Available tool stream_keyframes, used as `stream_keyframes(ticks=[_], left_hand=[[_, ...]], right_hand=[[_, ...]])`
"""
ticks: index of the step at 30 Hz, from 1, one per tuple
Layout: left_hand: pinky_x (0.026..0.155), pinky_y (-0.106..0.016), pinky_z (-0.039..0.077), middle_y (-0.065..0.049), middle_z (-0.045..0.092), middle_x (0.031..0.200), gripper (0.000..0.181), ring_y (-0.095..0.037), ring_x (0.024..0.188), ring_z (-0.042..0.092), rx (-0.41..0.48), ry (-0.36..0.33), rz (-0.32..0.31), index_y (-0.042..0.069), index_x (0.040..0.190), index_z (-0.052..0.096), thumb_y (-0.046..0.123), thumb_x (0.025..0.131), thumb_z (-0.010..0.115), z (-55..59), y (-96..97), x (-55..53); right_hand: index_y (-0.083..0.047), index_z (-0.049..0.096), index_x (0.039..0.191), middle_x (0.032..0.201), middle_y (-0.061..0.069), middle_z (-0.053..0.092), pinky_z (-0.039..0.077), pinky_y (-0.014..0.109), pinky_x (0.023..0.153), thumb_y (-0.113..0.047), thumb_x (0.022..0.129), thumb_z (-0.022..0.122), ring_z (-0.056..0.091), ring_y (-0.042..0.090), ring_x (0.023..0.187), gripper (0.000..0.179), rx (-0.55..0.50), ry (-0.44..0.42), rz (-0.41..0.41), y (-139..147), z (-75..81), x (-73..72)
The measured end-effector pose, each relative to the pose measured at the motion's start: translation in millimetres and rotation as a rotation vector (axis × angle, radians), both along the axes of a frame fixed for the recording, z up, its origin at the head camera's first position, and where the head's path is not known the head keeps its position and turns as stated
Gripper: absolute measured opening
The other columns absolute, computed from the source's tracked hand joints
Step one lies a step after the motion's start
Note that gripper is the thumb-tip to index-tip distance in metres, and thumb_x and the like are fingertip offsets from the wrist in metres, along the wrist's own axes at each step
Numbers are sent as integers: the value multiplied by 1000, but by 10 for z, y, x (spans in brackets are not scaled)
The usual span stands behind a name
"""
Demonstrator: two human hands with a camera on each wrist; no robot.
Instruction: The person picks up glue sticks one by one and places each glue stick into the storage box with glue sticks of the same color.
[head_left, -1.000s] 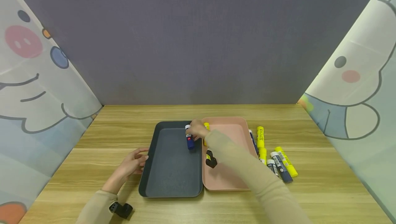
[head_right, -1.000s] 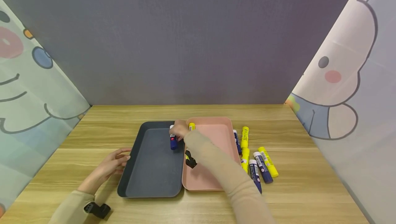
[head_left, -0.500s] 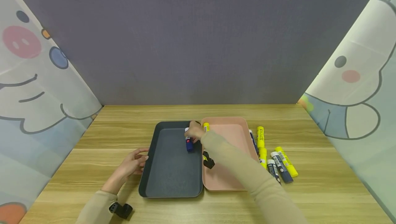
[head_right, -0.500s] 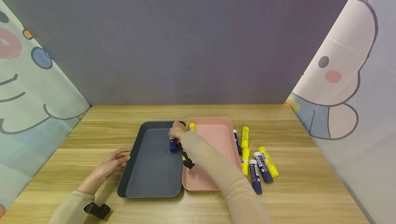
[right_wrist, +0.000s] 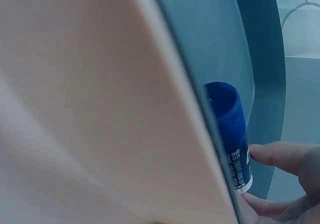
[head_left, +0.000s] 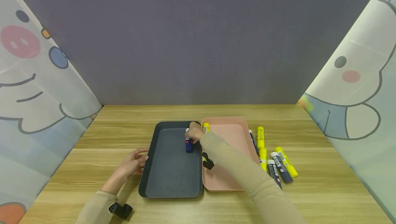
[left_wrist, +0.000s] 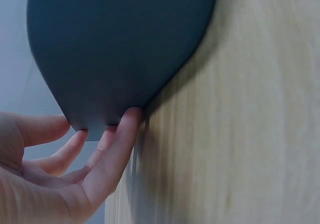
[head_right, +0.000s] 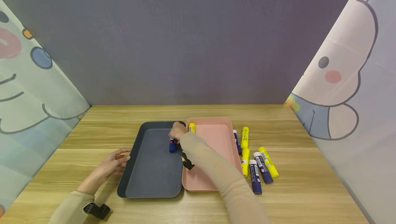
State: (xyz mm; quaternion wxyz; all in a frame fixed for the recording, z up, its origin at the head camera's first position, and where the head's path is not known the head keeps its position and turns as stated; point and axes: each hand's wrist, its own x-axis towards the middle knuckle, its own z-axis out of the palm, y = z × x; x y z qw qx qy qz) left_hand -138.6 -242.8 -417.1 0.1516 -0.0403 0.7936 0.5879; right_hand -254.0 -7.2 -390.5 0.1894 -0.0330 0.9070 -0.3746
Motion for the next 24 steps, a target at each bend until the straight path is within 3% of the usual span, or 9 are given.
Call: stream_keyframes(ticks=[9,15,20,24], left_hand=[[59,-35,49,-18,51,102,42,-16,67,54,6,-2,5,-3,131,32,9,92,44,0,5,-4],[60,-36,49,-21,51,106,42,-16,70,57,12,0,-1,-4,131,32,9,92,43,0,1,2],[60,-36,50,-21,52,105,42,-16,71,58,21,1,-2,-4,131,32,9,92,43,1,-5,-5],[61,-36,50,-21,52,105,43,-17,71,58,25,1,-7,-4,131,31,9,92,43,-3,-9,-11]], right_hand=[[11,56,95,70,14,58,52,34,54,-4,79,60,60,26,59,22,18,20,-10,0,16,32],[10,56,90,66,12,55,52,36,56,-5,80,60,62,31,65,19,21,56,31,19,91,77],[13,52,107,72,17,57,52,37,57,-5,80,60,62,33,67,33,-16,84,93,78,170,136],[9,46,120,79,17,60,52,35,59,-6,82,59,60,30,68,43,-71,48,150,140,229,189]])
